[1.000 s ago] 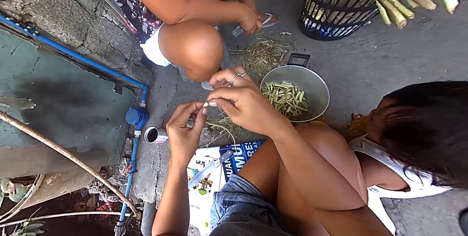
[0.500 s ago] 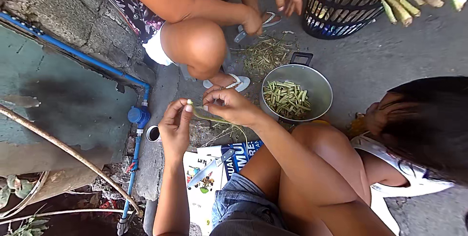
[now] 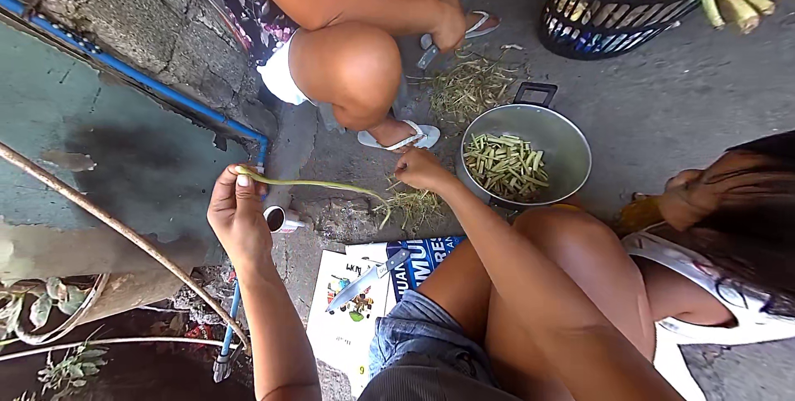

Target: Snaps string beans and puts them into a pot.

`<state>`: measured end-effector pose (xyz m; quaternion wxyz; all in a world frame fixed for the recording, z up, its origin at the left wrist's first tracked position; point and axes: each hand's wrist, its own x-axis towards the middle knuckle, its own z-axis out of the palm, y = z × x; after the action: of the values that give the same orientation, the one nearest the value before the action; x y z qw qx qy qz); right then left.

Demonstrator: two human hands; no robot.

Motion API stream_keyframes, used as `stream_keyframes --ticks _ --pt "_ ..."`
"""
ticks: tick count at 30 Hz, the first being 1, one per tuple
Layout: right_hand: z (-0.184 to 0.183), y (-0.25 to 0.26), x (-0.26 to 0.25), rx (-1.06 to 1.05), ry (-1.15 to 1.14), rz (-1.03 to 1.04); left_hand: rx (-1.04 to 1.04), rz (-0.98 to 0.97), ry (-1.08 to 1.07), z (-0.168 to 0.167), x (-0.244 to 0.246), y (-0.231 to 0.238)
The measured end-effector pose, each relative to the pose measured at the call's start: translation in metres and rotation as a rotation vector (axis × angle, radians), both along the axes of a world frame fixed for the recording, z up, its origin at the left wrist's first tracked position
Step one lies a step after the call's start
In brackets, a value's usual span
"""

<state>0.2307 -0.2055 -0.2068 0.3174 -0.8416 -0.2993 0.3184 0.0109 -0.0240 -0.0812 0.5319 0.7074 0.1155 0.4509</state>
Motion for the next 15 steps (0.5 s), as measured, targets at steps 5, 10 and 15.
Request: stream_keyframes --ticks 5,10,15 --pt "-0.013 0.000 -0.003 -0.253 -0.006 -0.161 0.070 0.072 0.021 -0.001 -0.004 0.005" --pt "0.002 0.003 -0.020 0.094 -0.060 -0.259 0.140 0.040 0.124 -0.008 0.000 0.000" --pt "0.051 -0.001 -0.038 0.659 -0.042 -0.142 0.160 -0.045 0.261 -0.013 0.013 -0.016"
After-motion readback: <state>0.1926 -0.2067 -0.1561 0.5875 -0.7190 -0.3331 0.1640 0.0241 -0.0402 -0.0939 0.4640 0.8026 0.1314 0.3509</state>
